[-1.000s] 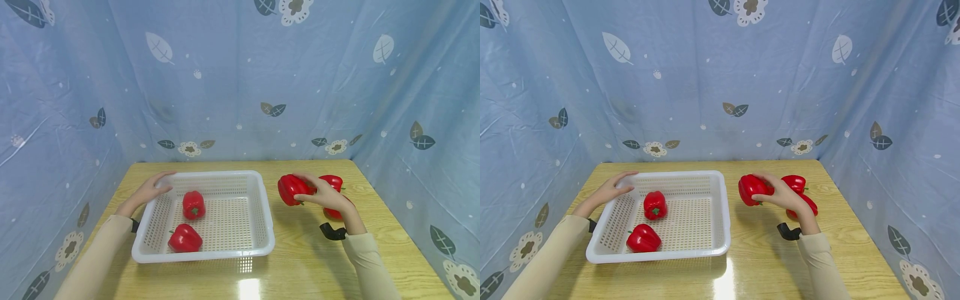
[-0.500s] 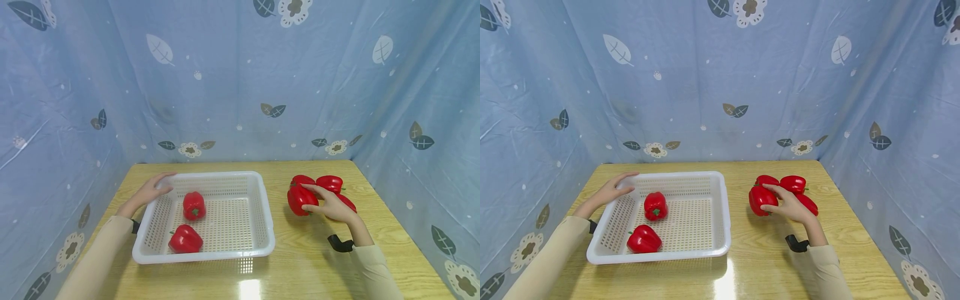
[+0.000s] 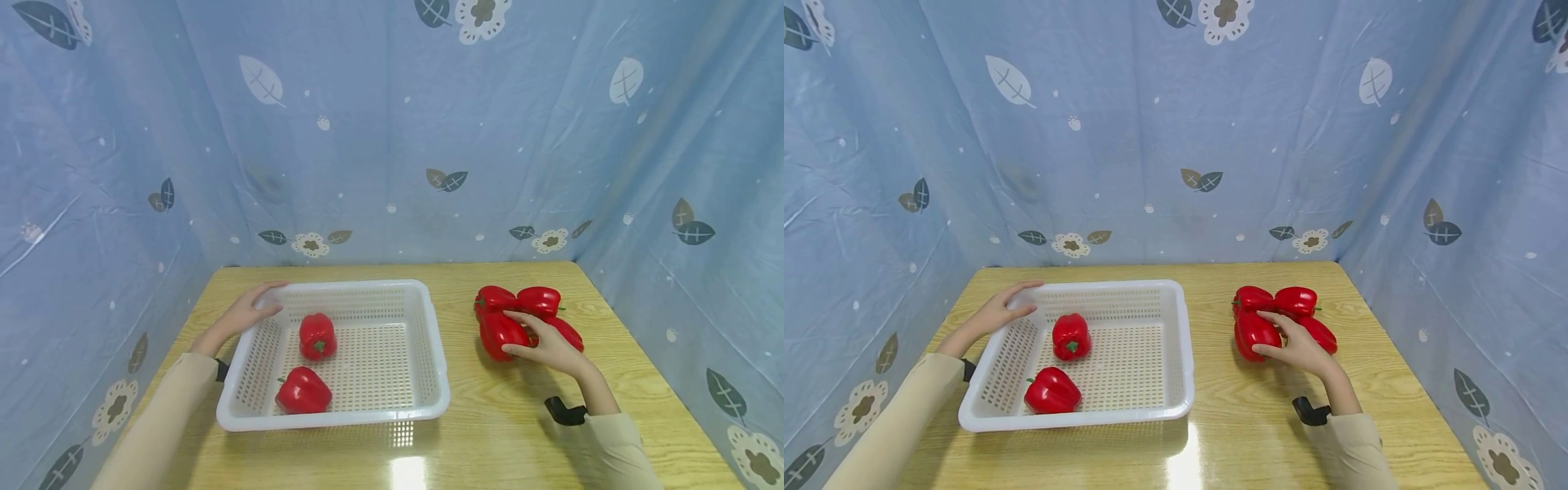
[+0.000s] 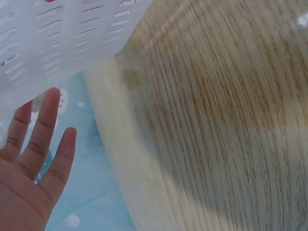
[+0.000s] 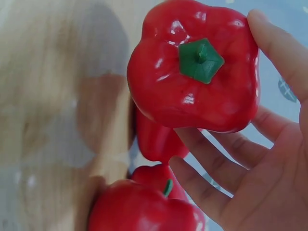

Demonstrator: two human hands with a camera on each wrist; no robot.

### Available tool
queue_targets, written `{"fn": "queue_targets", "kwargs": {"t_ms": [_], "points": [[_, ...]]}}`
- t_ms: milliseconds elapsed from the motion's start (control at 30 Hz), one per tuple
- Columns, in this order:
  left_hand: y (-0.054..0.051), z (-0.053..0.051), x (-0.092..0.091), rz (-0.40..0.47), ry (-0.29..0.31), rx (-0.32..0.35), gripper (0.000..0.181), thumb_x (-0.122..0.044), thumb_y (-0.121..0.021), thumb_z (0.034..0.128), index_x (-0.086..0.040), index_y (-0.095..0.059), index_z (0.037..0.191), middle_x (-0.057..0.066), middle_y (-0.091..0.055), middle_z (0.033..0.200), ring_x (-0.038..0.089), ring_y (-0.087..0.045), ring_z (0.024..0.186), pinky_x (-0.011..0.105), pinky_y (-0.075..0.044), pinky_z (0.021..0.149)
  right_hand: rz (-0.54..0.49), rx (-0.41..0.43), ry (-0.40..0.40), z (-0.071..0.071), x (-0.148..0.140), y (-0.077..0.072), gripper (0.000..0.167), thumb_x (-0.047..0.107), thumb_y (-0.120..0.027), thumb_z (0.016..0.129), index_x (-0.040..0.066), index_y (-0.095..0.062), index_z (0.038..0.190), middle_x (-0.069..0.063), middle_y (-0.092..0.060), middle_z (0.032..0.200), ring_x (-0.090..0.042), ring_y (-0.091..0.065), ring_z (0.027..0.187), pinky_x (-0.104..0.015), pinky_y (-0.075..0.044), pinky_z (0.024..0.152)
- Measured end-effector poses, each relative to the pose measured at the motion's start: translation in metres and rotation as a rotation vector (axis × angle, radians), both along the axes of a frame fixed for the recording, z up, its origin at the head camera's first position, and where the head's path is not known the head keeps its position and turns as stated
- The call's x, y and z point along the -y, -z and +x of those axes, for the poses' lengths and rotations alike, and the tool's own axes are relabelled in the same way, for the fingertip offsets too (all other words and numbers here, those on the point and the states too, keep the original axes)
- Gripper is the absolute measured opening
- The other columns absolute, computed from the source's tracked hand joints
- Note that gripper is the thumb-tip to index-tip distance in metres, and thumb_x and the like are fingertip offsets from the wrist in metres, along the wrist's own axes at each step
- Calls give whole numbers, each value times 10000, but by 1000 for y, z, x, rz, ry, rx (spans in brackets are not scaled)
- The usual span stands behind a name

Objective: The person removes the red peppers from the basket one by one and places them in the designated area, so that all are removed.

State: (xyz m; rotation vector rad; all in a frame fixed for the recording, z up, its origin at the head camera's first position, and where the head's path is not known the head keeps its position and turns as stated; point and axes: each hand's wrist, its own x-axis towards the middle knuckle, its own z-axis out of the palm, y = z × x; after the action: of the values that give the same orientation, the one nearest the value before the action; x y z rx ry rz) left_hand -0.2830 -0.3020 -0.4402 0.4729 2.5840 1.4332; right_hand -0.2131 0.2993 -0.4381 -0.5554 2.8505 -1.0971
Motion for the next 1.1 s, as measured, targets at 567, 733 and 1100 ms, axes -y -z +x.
{"fn": "queue_targets", "kwargs": {"t_ms": [567,733,1100], "points": [[8,-4,3,7,0,4,536,-187,-593,911,-201,-383,1405,248,-465,1261,355,-662,819,394,-573,528,68,-53,-17,3,-3,13,712,344,-726,791,25,-426,1352,-243,-429,1351,-447,-430,1198,-601,-441,901],[7,-4,3,9,-2,5,544,-188,-595,910,-184,-379,1409,248,-465,1261,357,-661,821,399,-572,527,108,-64,-4,1,-2,12,702,364,-707,806,12,-432,1347,-228,-431,1331,-434,-415,1206,-616,-416,920],[-7,5,-4,10,-5,28,552,-150,-578,917,-118,-354,1420,278,-452,1267,437,-637,845,408,-573,534,134,-98,-25,-3,2,2,654,317,-693,828,-25,-448,1328,-240,-421,1325,-414,-419,1204,-580,-439,914]]}}
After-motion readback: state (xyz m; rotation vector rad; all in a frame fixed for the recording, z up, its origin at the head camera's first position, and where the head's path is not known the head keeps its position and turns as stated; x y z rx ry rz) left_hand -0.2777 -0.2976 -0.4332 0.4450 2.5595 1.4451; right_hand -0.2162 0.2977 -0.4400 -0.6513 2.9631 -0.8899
